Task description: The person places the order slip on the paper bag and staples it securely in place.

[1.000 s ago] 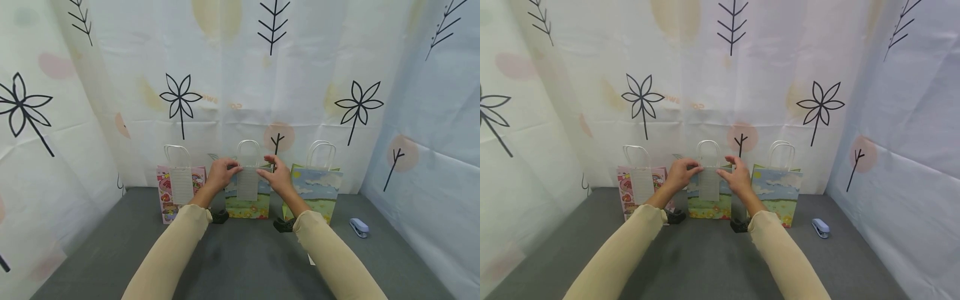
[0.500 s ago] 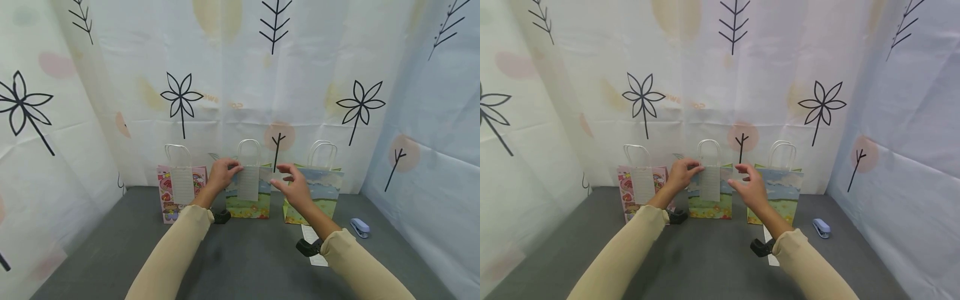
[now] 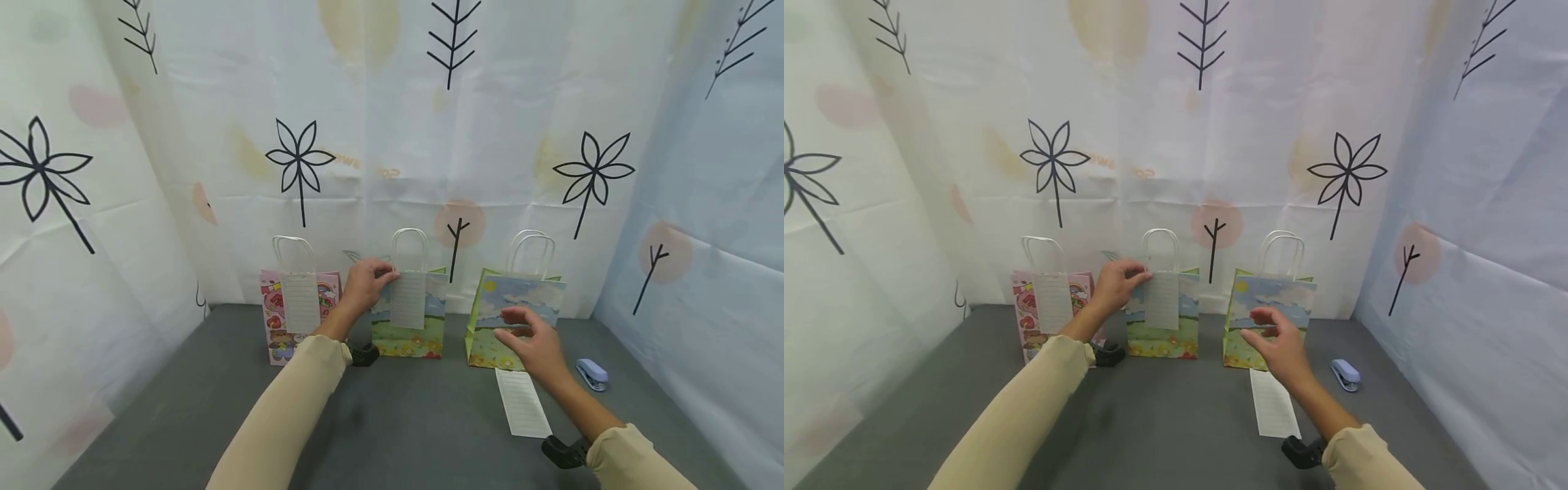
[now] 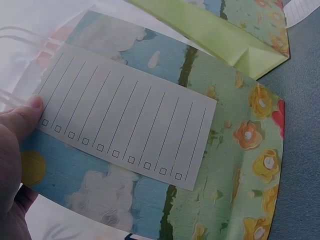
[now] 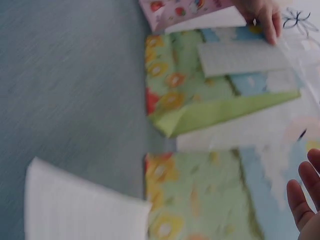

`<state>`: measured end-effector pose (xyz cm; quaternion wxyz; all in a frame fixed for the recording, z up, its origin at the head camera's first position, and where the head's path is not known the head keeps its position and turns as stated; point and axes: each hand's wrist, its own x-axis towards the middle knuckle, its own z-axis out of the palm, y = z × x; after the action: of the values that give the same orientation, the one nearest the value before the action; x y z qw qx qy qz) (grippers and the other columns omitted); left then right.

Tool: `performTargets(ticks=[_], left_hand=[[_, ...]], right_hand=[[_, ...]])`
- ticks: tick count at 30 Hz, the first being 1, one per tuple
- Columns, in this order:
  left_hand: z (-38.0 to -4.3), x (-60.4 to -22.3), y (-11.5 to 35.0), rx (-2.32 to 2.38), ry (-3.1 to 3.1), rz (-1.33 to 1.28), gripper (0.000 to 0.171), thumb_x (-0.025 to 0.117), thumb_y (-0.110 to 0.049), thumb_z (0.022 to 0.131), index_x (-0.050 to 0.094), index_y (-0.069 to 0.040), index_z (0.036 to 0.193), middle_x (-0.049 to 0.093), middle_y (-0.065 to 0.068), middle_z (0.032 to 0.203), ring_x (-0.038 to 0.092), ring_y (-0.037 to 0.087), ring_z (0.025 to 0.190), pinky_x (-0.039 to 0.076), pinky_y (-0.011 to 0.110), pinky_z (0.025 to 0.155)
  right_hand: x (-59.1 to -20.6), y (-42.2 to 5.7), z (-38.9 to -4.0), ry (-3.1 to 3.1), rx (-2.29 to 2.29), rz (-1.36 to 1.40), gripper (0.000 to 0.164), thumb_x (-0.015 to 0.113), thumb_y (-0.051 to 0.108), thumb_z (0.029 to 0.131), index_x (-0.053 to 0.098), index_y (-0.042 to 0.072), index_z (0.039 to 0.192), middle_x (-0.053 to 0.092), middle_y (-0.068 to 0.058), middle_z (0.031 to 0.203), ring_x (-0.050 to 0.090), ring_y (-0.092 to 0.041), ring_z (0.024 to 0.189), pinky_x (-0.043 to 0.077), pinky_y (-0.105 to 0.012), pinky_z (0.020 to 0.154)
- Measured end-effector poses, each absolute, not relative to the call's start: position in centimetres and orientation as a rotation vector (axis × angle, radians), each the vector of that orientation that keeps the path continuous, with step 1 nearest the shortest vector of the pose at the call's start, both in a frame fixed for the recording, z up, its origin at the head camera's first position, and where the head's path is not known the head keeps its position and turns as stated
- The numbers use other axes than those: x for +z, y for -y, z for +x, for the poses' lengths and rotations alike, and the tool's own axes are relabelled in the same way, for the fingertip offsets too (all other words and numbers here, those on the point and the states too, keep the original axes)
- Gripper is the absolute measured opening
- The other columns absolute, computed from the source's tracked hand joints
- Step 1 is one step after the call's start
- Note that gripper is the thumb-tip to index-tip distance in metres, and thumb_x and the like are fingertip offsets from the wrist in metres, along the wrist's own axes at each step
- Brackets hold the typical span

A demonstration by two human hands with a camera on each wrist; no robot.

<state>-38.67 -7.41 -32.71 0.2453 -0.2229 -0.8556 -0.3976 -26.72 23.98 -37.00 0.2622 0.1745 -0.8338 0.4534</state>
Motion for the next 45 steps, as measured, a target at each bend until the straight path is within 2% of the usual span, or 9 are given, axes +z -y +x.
performTargets(ticks=[5,12,15,19,22,25,36,45], left_hand=[[-38.6,-32.6,7.4,-1.080,2.347,-0.603,0.020,0.073,-0.020,0.088,0.075,-0.004,0.100,0.071,0.008,0.102,0.065,0.023,0.094,0.051,0.039,0.080],[-38.6,-32.6,7.4,-1.077,2.339,-0.598,0.019,0.073,-0.020,0.088,0.075,-0.004,0.099,0.071,0.008,0.102,0.065,0.023,0.093,0.051,0.039,0.079],[-38.5,-32.6,7.4,-1.064,2.338,-0.599,0.019,0.073,-0.020,0.088,0.076,-0.004,0.099,0.071,0.008,0.102,0.065,0.023,0.093,0.051,0.039,0.079],[-38.5,-32.7,7.4,-1.062,2.340,-0.598,0.019,0.073,-0.021,0.088,0.076,-0.005,0.098,0.071,0.008,0.101,0.065,0.023,0.093,0.052,0.038,0.079],[-38.6,-32.8,7.5,-1.064,2.339,-0.597,0.019,0.073,-0.021,0.088,0.076,-0.005,0.098,0.071,0.007,0.101,0.065,0.022,0.092,0.052,0.038,0.079],[-38.6,-32.8,7.5,-1.067,2.341,-0.602,0.019,0.073,-0.021,0.088,0.075,-0.005,0.099,0.071,0.007,0.102,0.065,0.022,0.093,0.051,0.038,0.079],[-38.5,-32.7,7.5,-1.075,2.341,-0.607,0.019,0.072,-0.020,0.089,0.075,-0.005,0.100,0.071,0.008,0.102,0.065,0.023,0.093,0.052,0.038,0.079],[-38.5,-32.7,7.4,-1.081,2.341,-0.609,0.020,0.073,-0.020,0.088,0.075,-0.004,0.100,0.071,0.008,0.102,0.065,0.022,0.094,0.052,0.038,0.081]], right_hand=[[-38.5,-26.6,-25.6,2.329,1.122,0.338,0.036,0.071,0.014,0.090,0.059,-0.002,0.121,0.062,-0.019,0.114,0.058,-0.030,0.094,0.050,-0.022,0.066],[-40.4,-30.2,-25.1,2.311,0.840,0.265,0.036,0.077,0.010,0.084,0.062,-0.003,0.115,0.066,-0.016,0.108,0.056,-0.015,0.094,0.045,-0.019,0.075],[-40.9,-31.6,-25.1,2.315,0.771,0.255,0.036,0.078,0.009,0.082,0.063,-0.003,0.112,0.066,-0.018,0.105,0.057,-0.022,0.093,0.046,-0.025,0.074],[-41.2,-33.1,-25.0,2.362,0.718,0.237,0.035,0.077,0.010,0.083,0.062,-0.005,0.111,0.064,-0.022,0.105,0.058,-0.035,0.095,0.047,-0.043,0.075],[-41.5,-34.3,-25.1,2.419,0.662,0.227,0.036,0.076,0.011,0.084,0.061,-0.006,0.112,0.063,-0.025,0.106,0.056,-0.039,0.097,0.045,-0.054,0.077],[-41.7,-35.4,-25.3,2.476,0.577,0.221,0.040,0.077,0.012,0.083,0.060,-0.008,0.113,0.062,-0.027,0.106,0.053,-0.042,0.099,0.042,-0.059,0.079],[-42.7,-39.3,-25.7,2.668,0.380,0.057,0.051,0.072,0.025,0.086,0.057,-0.015,0.114,0.055,-0.037,0.112,0.049,-0.054,0.100,0.037,-0.065,0.082],[-42.5,-41.2,-26.0,2.843,0.359,-0.067,0.069,0.060,0.047,0.093,0.058,-0.020,0.108,0.059,-0.037,0.100,0.054,-0.055,0.094,0.043,-0.060,0.077]])
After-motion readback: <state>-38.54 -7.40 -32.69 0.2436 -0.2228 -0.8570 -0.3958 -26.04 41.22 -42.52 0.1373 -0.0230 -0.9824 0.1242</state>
